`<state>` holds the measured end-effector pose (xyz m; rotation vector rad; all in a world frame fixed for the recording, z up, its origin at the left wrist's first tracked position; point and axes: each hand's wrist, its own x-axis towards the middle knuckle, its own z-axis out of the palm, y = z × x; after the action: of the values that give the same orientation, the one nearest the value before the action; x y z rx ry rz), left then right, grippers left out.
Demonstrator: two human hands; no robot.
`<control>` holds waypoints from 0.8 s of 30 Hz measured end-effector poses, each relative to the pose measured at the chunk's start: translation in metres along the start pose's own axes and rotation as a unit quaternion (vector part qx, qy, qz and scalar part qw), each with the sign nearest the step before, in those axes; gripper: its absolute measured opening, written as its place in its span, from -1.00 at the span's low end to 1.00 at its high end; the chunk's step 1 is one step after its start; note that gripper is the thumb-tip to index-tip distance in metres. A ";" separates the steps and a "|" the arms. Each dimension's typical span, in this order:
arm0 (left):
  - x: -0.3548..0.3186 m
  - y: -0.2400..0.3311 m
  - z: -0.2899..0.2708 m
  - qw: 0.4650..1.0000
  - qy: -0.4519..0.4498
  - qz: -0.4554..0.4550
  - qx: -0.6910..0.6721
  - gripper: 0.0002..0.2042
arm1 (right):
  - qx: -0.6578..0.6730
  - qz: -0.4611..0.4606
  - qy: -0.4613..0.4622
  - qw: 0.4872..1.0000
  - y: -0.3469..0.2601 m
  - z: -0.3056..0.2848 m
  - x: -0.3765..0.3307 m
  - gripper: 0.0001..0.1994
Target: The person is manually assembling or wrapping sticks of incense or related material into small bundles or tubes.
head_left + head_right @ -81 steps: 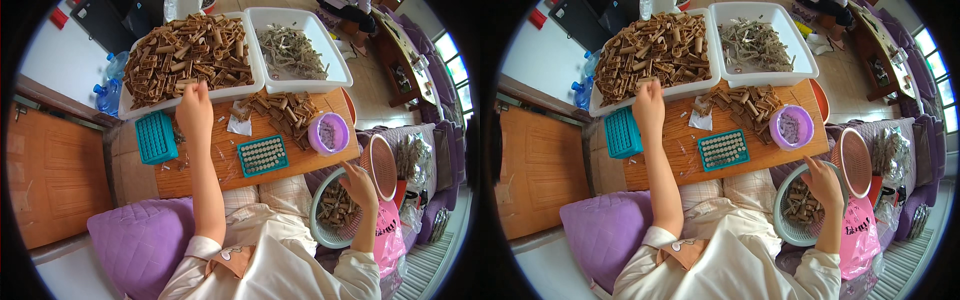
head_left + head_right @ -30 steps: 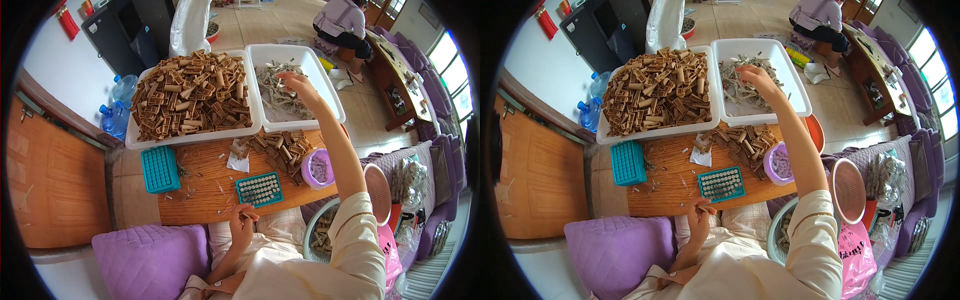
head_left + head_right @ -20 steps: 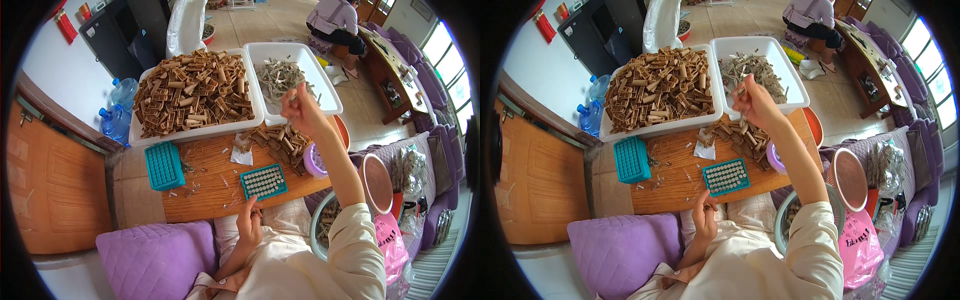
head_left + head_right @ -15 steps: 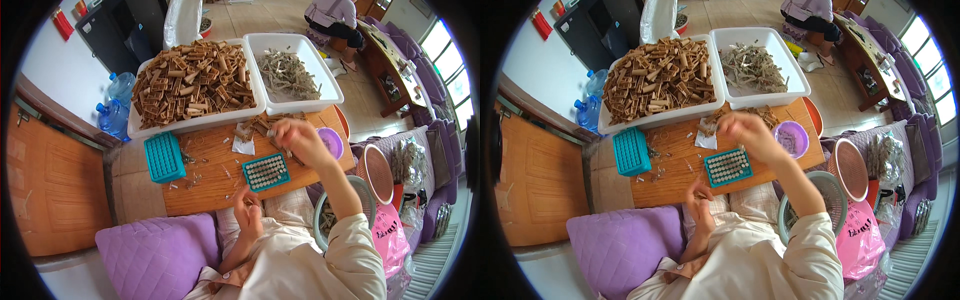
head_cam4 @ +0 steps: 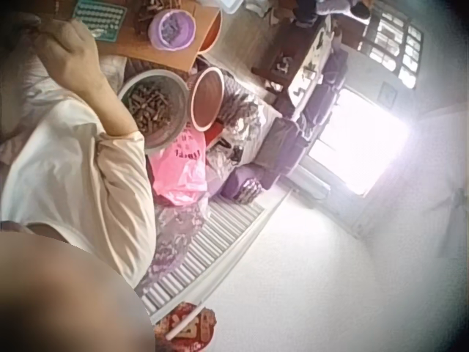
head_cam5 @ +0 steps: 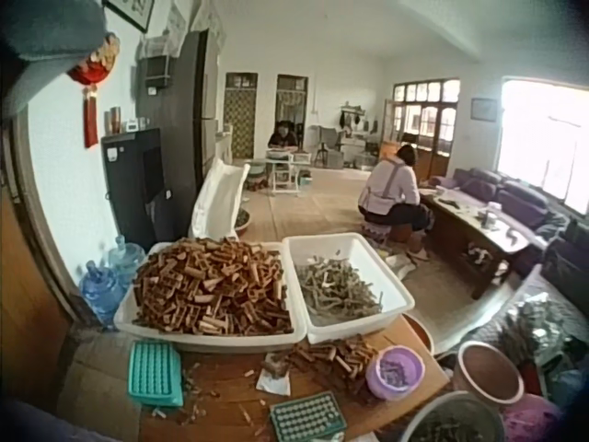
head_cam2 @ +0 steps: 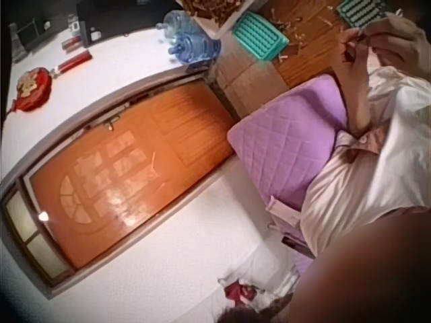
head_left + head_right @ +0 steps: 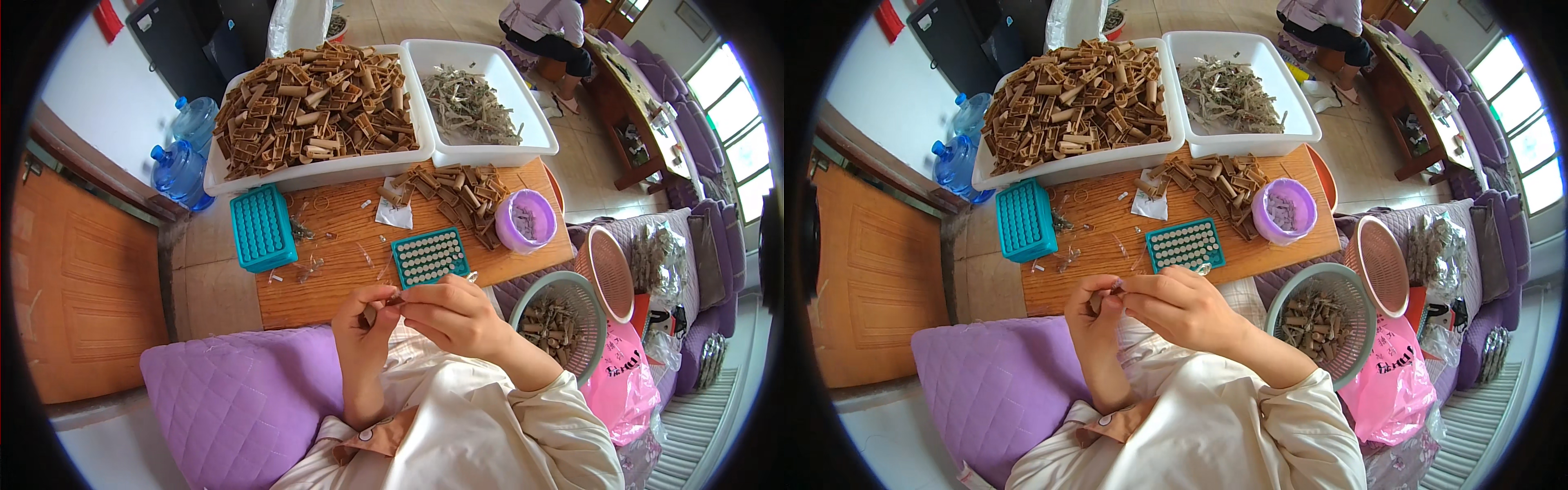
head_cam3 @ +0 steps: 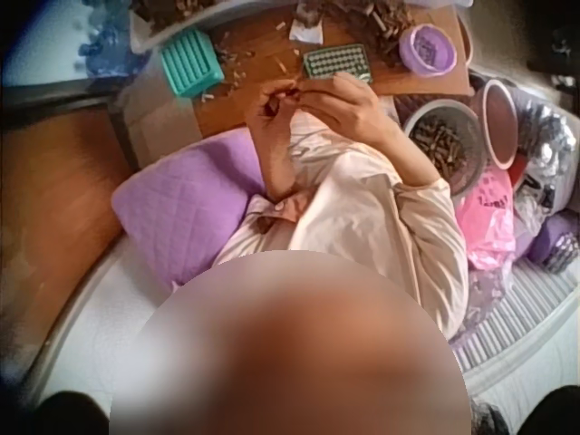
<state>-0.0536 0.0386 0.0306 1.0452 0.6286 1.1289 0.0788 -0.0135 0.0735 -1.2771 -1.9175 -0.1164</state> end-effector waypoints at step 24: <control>0.014 -0.044 -0.015 0.981 -0.120 -0.130 -0.077 -0.81 | 0.094 0.172 -0.066 0.978 0.023 0.002 -0.013 -0.80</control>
<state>-0.0435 0.0541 -0.0144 0.9199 0.4618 0.7950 0.0980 -0.0110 0.0559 -1.4920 -1.7375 0.3275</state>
